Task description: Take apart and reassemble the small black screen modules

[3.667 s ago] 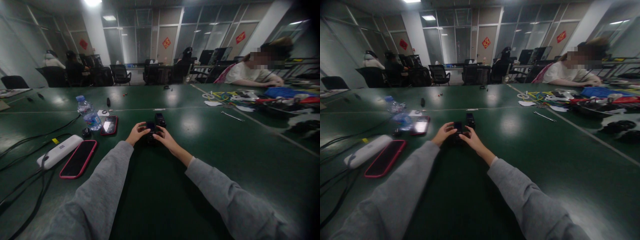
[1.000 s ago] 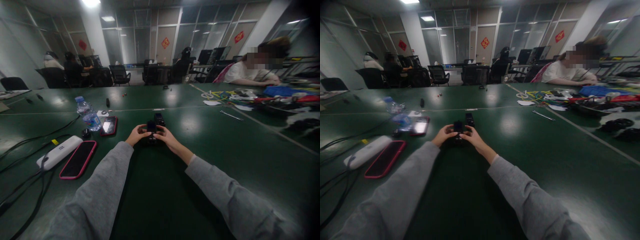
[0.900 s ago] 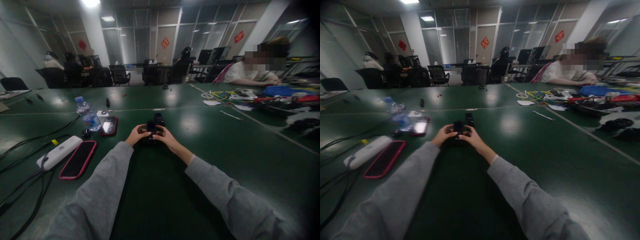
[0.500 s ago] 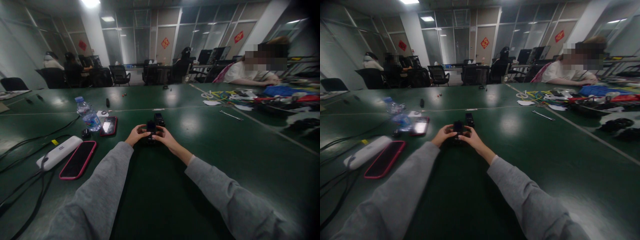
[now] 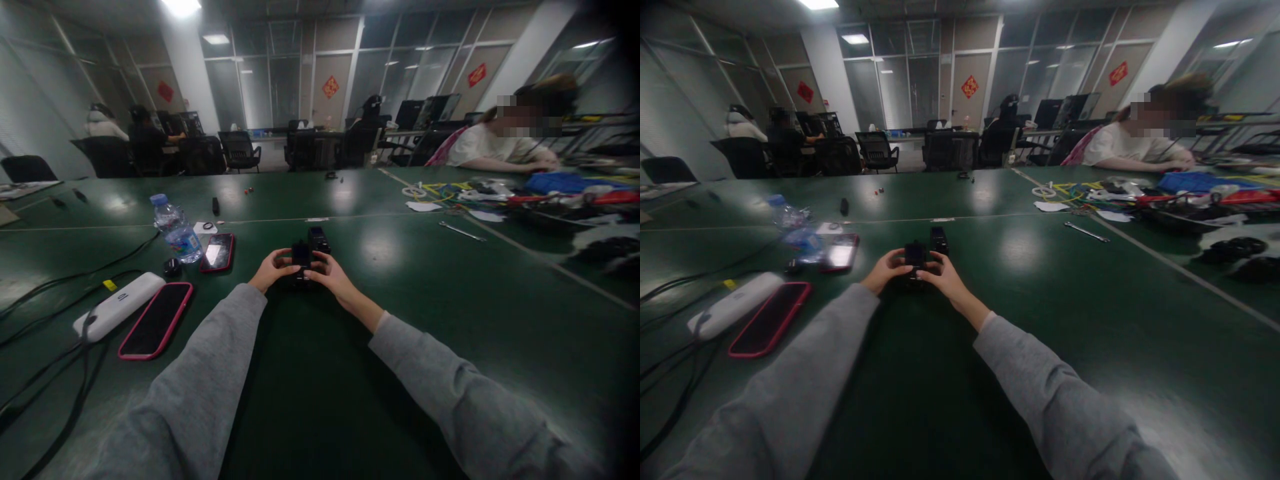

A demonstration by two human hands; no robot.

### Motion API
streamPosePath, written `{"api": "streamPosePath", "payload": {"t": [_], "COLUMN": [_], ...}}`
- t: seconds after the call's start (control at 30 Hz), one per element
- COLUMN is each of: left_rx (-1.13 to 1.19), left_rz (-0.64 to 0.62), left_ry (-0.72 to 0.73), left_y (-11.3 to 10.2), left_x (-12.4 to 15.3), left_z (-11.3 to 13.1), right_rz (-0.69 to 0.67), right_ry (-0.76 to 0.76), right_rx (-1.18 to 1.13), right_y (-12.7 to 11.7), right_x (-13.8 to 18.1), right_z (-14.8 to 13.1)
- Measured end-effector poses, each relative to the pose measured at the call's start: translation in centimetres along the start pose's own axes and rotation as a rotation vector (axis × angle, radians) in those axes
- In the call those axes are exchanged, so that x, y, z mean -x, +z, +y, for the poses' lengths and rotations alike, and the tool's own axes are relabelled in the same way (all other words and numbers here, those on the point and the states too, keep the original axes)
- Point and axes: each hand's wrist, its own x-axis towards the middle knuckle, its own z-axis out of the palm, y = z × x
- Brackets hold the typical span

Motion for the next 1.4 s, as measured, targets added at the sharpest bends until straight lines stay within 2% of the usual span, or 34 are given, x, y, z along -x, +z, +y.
{"api": "streamPosePath", "payload": {"t": [0.57, 1.0, 1.4], "left_rx": [-0.026, 0.015, 0.003], "left_rz": [-0.003, -0.001, 0.007], "left_ry": [0.007, 0.018, 0.019], "left_y": [-0.15, -0.31, -0.45], "left_x": [0.04, -0.34, -0.35], "left_z": [0.02, -0.44, -0.51], "right_rz": [-0.025, 0.037, 0.014], "right_ry": [0.0, 0.0, -0.002], "right_rx": [0.013, 0.019, 0.049], "right_y": [0.12, 0.47, 0.27], "right_x": [0.17, 0.18, 0.29], "right_z": [-0.31, -0.4, -0.4]}}
